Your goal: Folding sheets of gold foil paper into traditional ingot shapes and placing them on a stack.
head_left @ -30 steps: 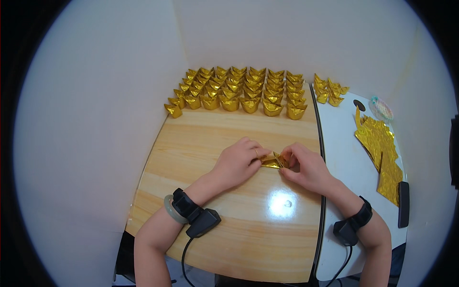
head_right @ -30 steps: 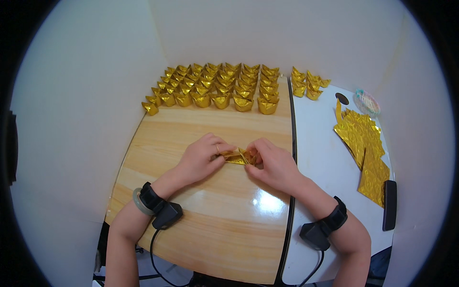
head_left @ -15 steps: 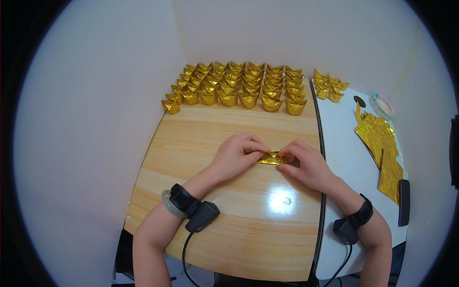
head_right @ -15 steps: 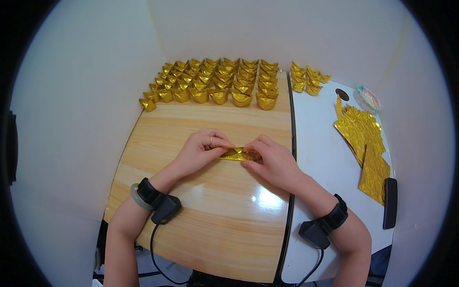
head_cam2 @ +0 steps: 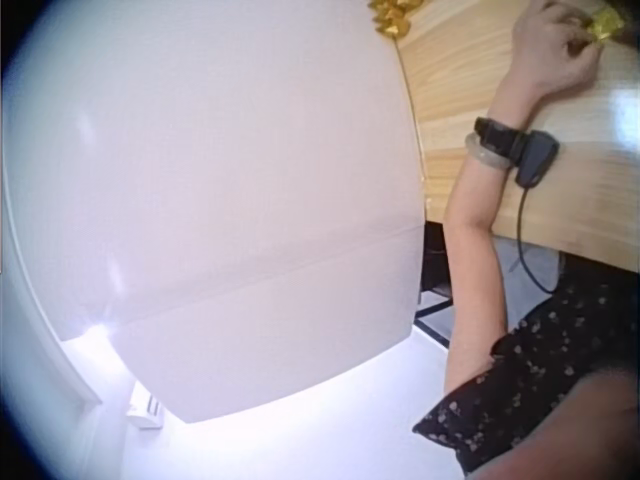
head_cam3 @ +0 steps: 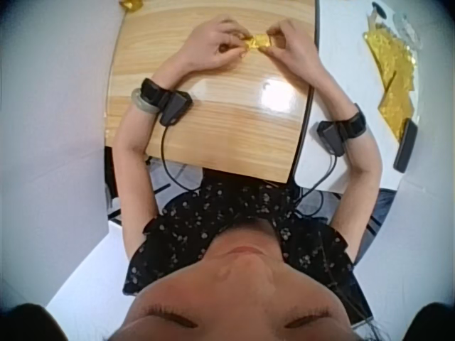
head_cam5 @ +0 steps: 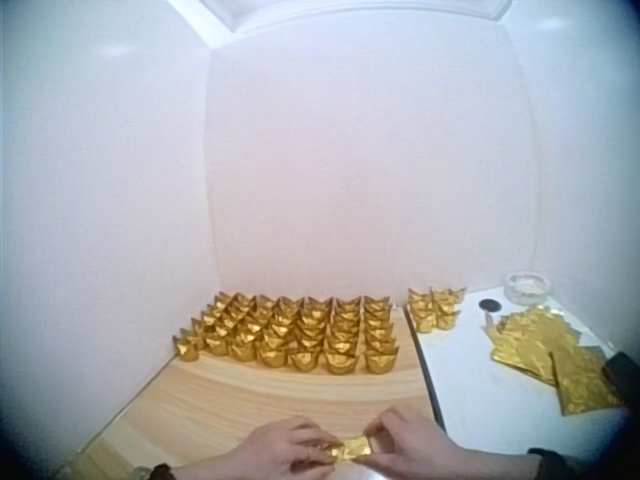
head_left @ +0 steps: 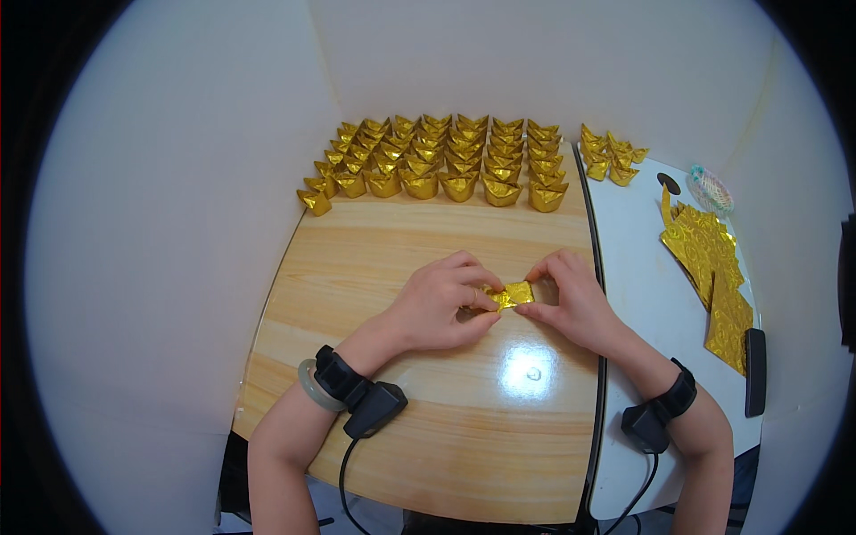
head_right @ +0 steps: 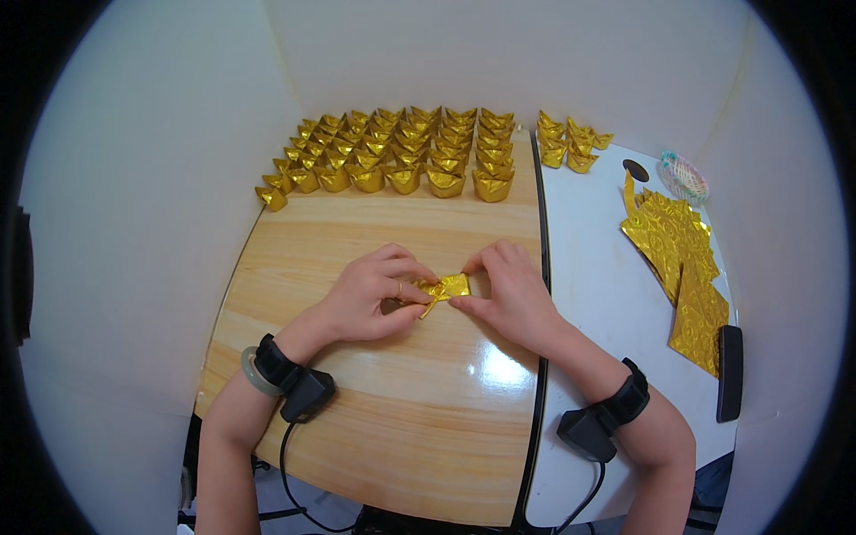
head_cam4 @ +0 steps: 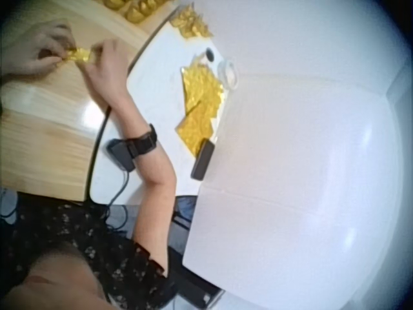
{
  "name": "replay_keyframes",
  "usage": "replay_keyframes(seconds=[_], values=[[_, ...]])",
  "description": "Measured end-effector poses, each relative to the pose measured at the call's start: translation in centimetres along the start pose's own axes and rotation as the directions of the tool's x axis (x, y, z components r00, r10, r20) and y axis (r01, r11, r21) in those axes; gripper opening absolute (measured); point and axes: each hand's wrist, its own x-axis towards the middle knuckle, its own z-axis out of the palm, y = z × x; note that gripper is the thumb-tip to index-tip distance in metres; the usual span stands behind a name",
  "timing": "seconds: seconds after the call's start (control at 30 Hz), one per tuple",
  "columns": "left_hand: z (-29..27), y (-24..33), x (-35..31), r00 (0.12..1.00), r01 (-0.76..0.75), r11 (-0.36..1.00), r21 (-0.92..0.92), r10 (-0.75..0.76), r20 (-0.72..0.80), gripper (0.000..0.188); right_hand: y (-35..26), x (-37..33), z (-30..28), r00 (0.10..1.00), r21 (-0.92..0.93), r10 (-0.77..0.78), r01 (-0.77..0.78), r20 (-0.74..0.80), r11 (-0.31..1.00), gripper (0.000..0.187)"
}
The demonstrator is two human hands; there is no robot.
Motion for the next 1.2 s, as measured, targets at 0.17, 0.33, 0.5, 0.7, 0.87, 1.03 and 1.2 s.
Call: replay_keyframes(seconds=[0.17,0.33,0.5,0.7,0.87,1.03,1.2], values=[[0.8,-0.7,-0.1,0.999,0.022,1.000,0.011,-0.022,-0.026,0.012,-0.3,0.3,0.2,0.998,0.144,0.038,-0.044,0.042,0.989,0.039],[1.5,0.0,0.3,0.943,0.320,0.929,-0.184,-0.332,-0.034,0.017,-1.4,0.3,0.3,0.973,0.494,0.132,-0.210,0.189,0.844,0.035],[1.7,-0.4,0.1,0.943,0.301,0.877,-0.374,-0.332,-0.021,0.021,-1.2,0.4,0.7,0.981,0.687,0.143,-0.195,0.133,0.700,0.035],[1.4,-0.1,0.5,0.847,0.360,0.399,-0.843,-0.518,0.116,0.014,-2.1,0.1,0.4,0.987,0.582,0.142,-0.162,0.080,0.797,0.026],[1.5,-1.1,-0.1,0.853,0.368,0.503,-0.782,-0.518,0.068,0.010,-1.8,0.1,-0.5,0.996,0.573,0.083,-0.061,-0.013,0.817,0.016],[0.5,-1.2,0.0,0.971,0.162,0.984,-0.071,-0.172,-0.163,0.017,-1.5,-0.1,-0.2,0.949,0.324,-0.250,0.301,-0.190,0.897,0.014],[0.5,-1.2,-0.3,0.998,0.013,0.968,0.252,0.003,-0.062,0.027,-1.4,-0.3,-0.5,0.853,-0.081,-0.522,0.518,-0.032,0.852,0.020]])
